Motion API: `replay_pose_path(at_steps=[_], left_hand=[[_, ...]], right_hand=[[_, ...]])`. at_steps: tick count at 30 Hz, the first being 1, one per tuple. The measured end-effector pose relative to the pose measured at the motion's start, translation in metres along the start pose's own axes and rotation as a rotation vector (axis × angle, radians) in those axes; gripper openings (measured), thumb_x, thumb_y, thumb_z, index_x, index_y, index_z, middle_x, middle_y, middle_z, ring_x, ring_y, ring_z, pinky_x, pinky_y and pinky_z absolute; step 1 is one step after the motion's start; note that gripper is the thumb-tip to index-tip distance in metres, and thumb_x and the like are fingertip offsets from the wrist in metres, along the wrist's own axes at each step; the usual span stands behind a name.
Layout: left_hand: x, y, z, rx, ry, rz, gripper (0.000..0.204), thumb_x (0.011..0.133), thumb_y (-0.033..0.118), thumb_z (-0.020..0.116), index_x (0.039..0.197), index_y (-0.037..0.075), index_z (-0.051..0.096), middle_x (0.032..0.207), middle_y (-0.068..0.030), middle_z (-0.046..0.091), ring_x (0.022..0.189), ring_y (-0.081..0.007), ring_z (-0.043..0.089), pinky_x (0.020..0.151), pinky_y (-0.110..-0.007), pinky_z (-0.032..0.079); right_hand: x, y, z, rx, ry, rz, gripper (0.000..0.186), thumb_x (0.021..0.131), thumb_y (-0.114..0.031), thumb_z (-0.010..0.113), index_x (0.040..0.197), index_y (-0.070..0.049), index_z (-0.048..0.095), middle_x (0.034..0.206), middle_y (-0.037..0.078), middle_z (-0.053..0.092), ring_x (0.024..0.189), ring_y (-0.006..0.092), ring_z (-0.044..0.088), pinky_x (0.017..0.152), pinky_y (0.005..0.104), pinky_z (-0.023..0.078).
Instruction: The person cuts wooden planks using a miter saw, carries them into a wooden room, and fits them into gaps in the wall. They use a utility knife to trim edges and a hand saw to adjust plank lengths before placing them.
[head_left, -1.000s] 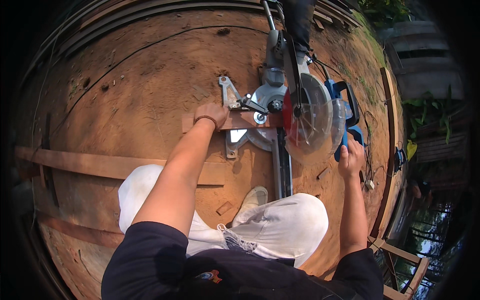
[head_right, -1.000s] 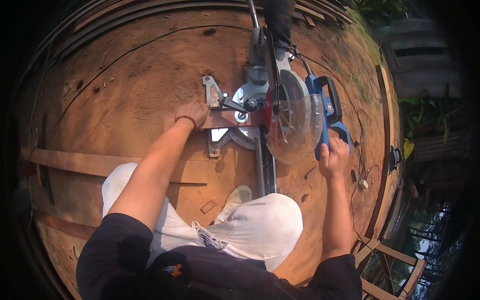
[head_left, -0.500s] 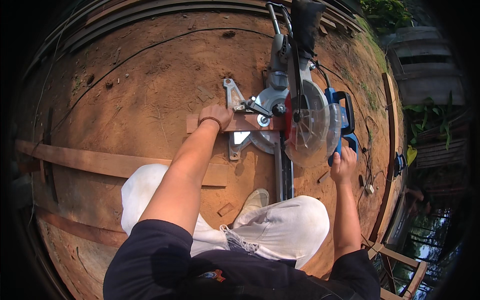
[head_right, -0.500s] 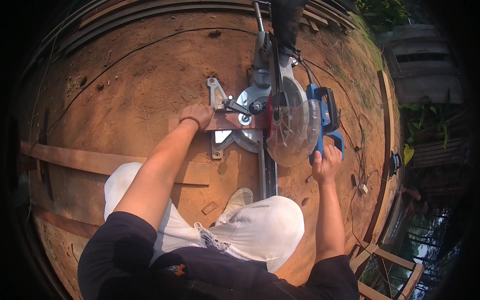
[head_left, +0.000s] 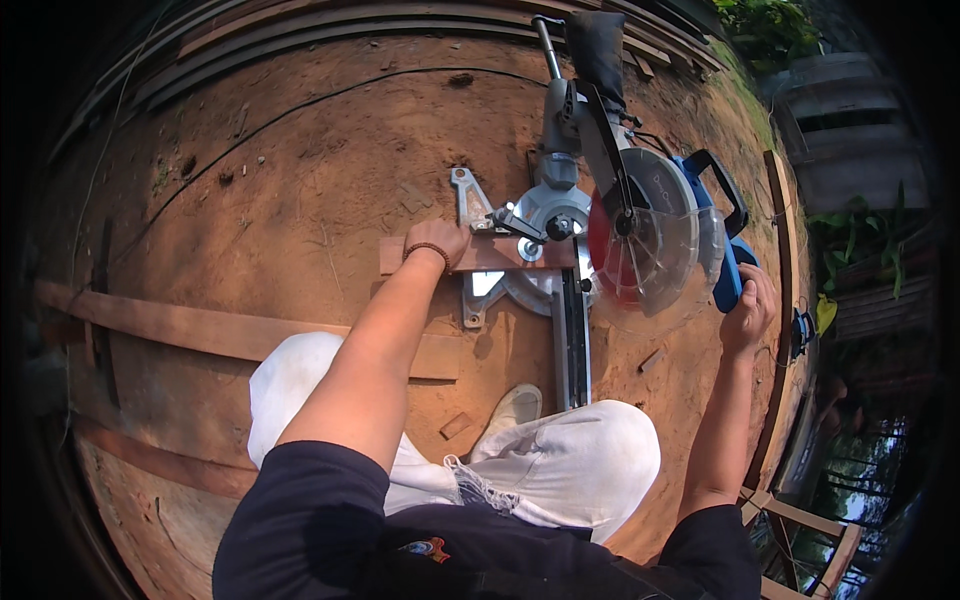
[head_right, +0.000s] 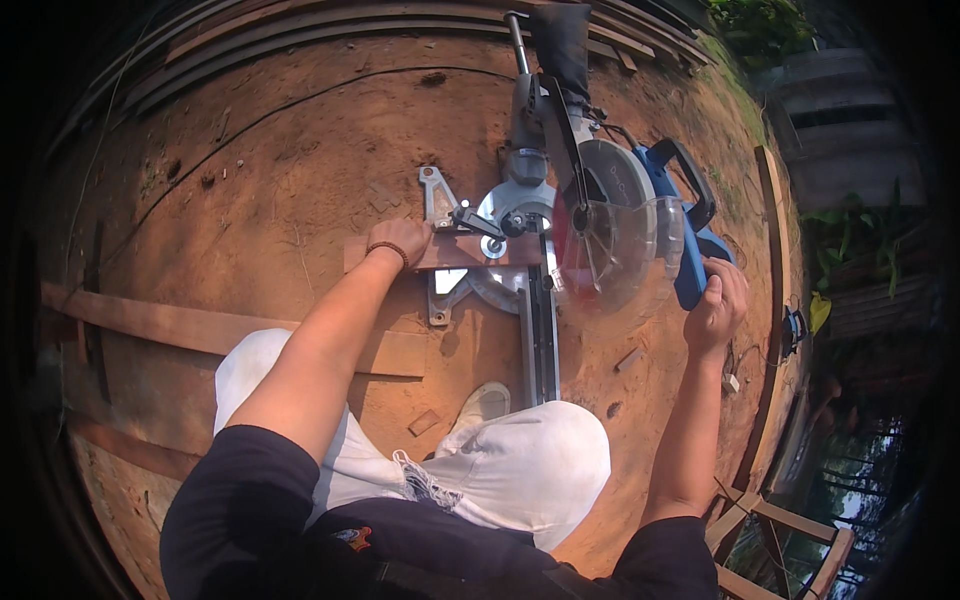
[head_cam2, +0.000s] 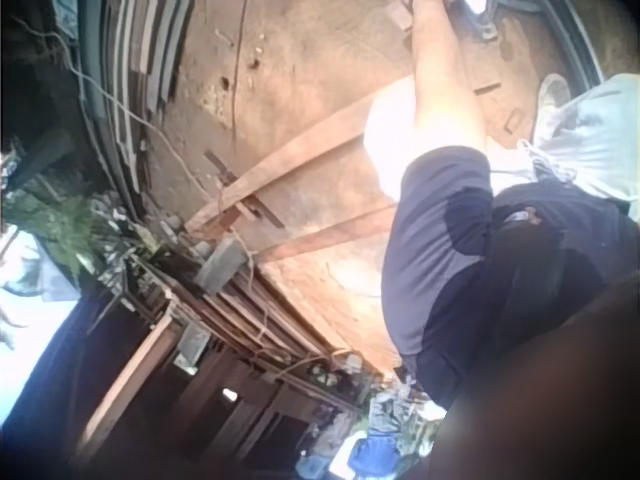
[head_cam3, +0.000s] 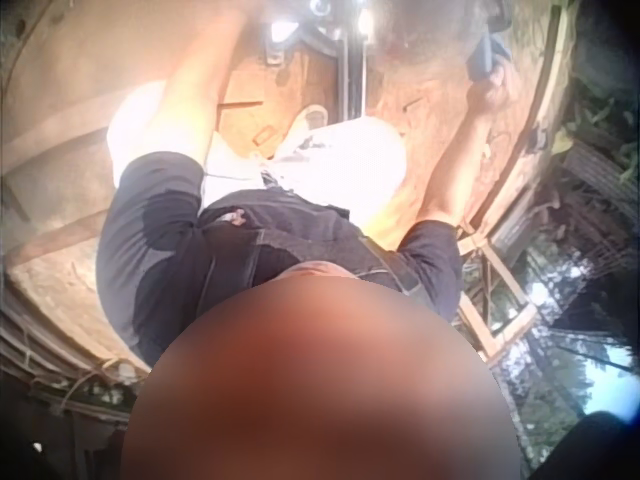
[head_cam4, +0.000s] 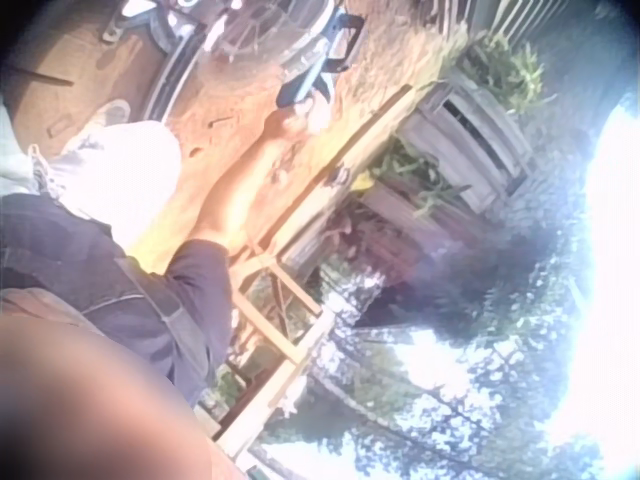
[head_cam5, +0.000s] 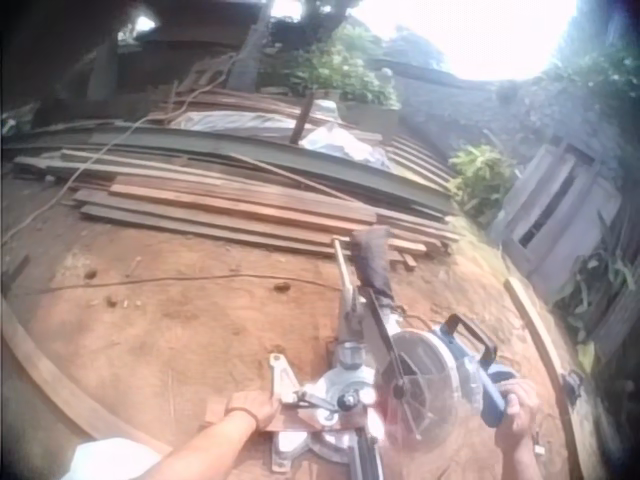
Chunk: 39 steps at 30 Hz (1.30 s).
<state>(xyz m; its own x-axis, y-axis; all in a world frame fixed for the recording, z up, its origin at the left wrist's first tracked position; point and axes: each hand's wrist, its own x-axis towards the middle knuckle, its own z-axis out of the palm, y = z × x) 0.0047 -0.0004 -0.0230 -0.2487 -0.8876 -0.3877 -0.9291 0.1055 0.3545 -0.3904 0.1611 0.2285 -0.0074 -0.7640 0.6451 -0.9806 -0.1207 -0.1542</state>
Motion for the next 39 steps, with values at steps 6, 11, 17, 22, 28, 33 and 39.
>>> replay_pose_path(at_steps=[6, 11, 17, 22, 28, 33, 39], left_hand=[[-0.004, -0.005, -0.007, 0.037, -0.019, 0.009, 0.062, 0.107, 0.047, 0.032, 0.112, 0.005, 0.077, 0.118, -0.0181, 0.074, 0.112, -0.0352, 0.070, 0.095, -0.046, 0.054], [-0.006, -0.034, -0.017, 0.078, -0.007, -0.036, 0.060, 0.105, 0.049, 0.036, 0.118, 0.005, 0.075, 0.123, -0.0184, 0.072, 0.116, -0.0347, 0.069, 0.098, -0.045, 0.053], [0.004, -0.112, -0.009, -0.454, 0.134, -0.508, 0.041, 0.100, 0.034, 0.056, 0.115, 0.001, 0.075, 0.121, -0.0200, 0.073, 0.115, -0.0348, 0.069, 0.099, -0.042, 0.053], [-0.024, -0.149, 0.018, -1.362, -0.110, -0.697, 0.032, 0.100, 0.023, 0.056, 0.117, 0.004, 0.074, 0.125, -0.0118, 0.073, 0.116, -0.0229, 0.069, 0.090, -0.038, 0.056], [-0.082, -0.149, -0.014, -1.419, -0.190, -0.510, 0.031, 0.103, 0.021, 0.054, 0.126, 0.006, 0.070, 0.123, -0.0055, 0.072, 0.115, -0.0166, 0.068, 0.093, -0.034, 0.057], [-0.081, -0.150, -0.011, -1.263, -0.231, -0.443, 0.030, 0.102, 0.023, 0.057, 0.126, 0.011, 0.071, 0.116, -0.0017, 0.074, 0.105, -0.0128, 0.069, 0.085, -0.034, 0.056], [-0.062, -0.146, -0.004, -1.147, -0.265, -0.490, 0.036, 0.100, 0.034, 0.060, 0.127, 0.011, 0.068, 0.116, -0.0020, 0.073, 0.101, -0.0162, 0.070, 0.082, -0.038, 0.055]], right_hand=[[0.078, 0.008, -0.031, 0.143, 0.029, 0.282, 0.041, 0.108, -0.035, 0.050, 0.107, 0.001, 0.072, 0.098, 0.010, 0.071, 0.095, 0.0179, 0.064, 0.087, 0.0317, 0.049], [0.095, -0.051, -0.061, 0.080, 0.173, 0.139, 0.029, 0.103, -0.025, 0.064, 0.116, -0.001, 0.072, 0.115, 0.009, 0.071, 0.111, 0.0184, 0.065, 0.100, 0.0311, 0.047], [0.048, -0.186, -0.030, 0.669, -0.097, -0.118, 0.023, 0.094, -0.017, 0.071, 0.109, 0.001, 0.072, 0.108, 0.014, 0.072, 0.103, 0.0232, 0.069, 0.094, 0.0339, 0.051], [0.047, -0.229, 0.070, 0.408, -0.587, -0.045, 0.023, 0.093, -0.018, 0.071, 0.105, 0.001, 0.070, 0.097, 0.015, 0.071, 0.088, 0.0288, 0.069, 0.079, 0.0353, 0.053], [0.074, -0.215, 0.150, -0.027, -0.763, -0.171, 0.025, 0.090, -0.025, 0.069, 0.102, -0.003, 0.070, 0.103, 0.018, 0.072, 0.098, 0.0375, 0.069, 0.086, 0.0463, 0.055], [0.088, -0.205, 0.179, -0.376, -1.007, -0.158, 0.031, 0.085, -0.023, 0.063, 0.108, -0.004, 0.072, 0.108, 0.021, 0.072, 0.107, 0.0382, 0.069, 0.092, 0.0477, 0.056], [0.100, -0.203, 0.186, -0.563, -1.267, -0.104, 0.038, 0.092, -0.033, 0.064, 0.110, -0.002, 0.075, 0.107, 0.021, 0.074, 0.100, 0.0360, 0.073, 0.085, 0.0456, 0.059]])
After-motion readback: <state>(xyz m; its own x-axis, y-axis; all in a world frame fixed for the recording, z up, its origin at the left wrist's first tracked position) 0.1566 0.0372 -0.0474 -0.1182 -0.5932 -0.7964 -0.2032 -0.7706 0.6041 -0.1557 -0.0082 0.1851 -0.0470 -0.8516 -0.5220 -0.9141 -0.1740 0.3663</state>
